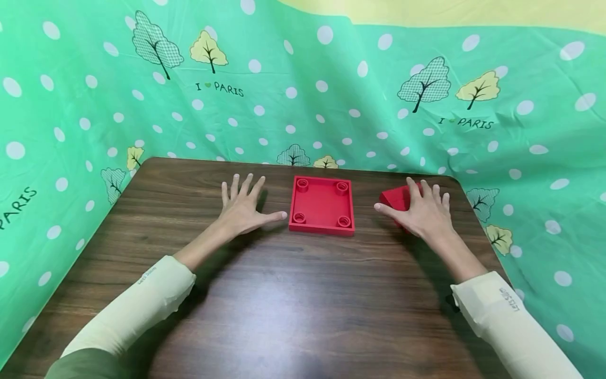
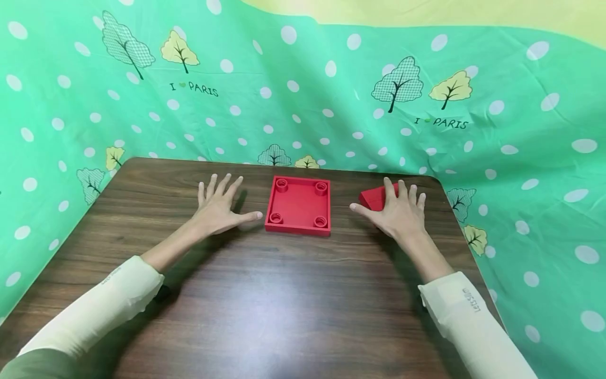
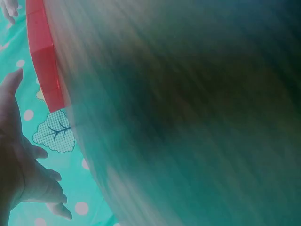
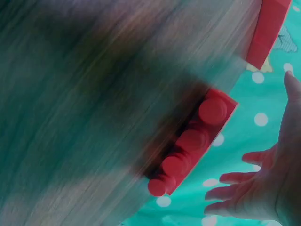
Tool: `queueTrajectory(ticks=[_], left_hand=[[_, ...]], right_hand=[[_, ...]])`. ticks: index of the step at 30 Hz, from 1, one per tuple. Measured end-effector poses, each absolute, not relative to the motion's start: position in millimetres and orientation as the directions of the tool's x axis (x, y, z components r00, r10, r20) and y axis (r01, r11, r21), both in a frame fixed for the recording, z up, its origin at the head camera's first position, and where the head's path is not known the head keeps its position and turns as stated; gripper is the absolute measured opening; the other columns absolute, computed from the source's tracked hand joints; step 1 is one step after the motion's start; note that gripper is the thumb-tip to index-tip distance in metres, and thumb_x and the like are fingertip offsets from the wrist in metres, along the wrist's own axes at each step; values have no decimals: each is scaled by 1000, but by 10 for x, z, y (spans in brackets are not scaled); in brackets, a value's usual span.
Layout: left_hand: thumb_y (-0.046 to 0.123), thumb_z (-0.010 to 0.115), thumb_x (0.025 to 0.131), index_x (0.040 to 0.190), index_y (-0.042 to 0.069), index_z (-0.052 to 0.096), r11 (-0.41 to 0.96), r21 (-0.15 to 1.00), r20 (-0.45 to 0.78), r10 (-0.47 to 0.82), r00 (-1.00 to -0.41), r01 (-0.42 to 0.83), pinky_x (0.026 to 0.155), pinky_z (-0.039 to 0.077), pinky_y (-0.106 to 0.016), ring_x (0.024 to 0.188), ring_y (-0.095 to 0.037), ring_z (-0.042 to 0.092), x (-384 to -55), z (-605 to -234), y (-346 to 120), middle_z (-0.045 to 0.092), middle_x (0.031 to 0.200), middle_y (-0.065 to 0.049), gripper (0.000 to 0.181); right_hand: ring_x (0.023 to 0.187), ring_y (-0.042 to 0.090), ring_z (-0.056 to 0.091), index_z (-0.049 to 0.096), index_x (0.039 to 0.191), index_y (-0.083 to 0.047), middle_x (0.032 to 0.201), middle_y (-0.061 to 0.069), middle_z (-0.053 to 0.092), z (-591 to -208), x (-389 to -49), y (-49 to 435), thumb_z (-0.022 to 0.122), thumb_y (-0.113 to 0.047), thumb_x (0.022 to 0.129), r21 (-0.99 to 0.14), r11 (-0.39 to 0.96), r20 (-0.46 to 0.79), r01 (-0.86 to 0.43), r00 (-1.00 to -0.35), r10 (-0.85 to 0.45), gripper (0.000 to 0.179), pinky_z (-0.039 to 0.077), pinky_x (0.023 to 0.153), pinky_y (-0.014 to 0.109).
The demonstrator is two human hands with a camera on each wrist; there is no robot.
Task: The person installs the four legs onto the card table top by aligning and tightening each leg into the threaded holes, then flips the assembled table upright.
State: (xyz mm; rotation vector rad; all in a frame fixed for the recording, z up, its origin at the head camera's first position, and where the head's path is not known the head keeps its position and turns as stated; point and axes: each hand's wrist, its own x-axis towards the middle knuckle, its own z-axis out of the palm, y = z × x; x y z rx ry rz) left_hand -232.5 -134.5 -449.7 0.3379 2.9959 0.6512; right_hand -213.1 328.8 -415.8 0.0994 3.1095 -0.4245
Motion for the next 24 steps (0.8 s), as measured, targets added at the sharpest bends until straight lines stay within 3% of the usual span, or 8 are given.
queueTrajectory(ticks=[8, 15, 24], left_hand=[[90, 71, 85, 182, 23, 25, 865, 447, 35, 236, -971, 226, 140, 1, -77, 173, -52, 15, -2326, -4514, -1244, 27, 185, -21, 126], [85, 74, 87, 181, 24, 28, 826, 529, 4, 229, -973, 196, 132, 24, -75, 159, -51, 35, -2312, -4524, -1161, 37, 177, -21, 121], [81, 79, 86, 180, 28, 31, 802, 572, -32, 228, -973, 169, 121, 36, -67, 142, -44, 43, -2298, -4502, -1082, 45, 169, -18, 118]], right_hand=[[156, 69, 29, 21, 178, -1, 172, 42, 30, -4161, -2182, 3423, 57, -96, 92, -254, 965, -10, 65, -998, 64, 132, 23, 130, 86], [134, 60, 46, 27, 174, 1, 159, 40, 42, -4183, -2181, 3515, 53, -93, 96, -245, 967, -30, 75, -997, 70, 125, 52, 105, 82], [130, 59, 49, 22, 175, 5, 155, 42, 41, -4198, -2199, 3691, 53, -89, 99, -282, 951, -101, 123, -990, 98, 125, 55, 103, 79]])
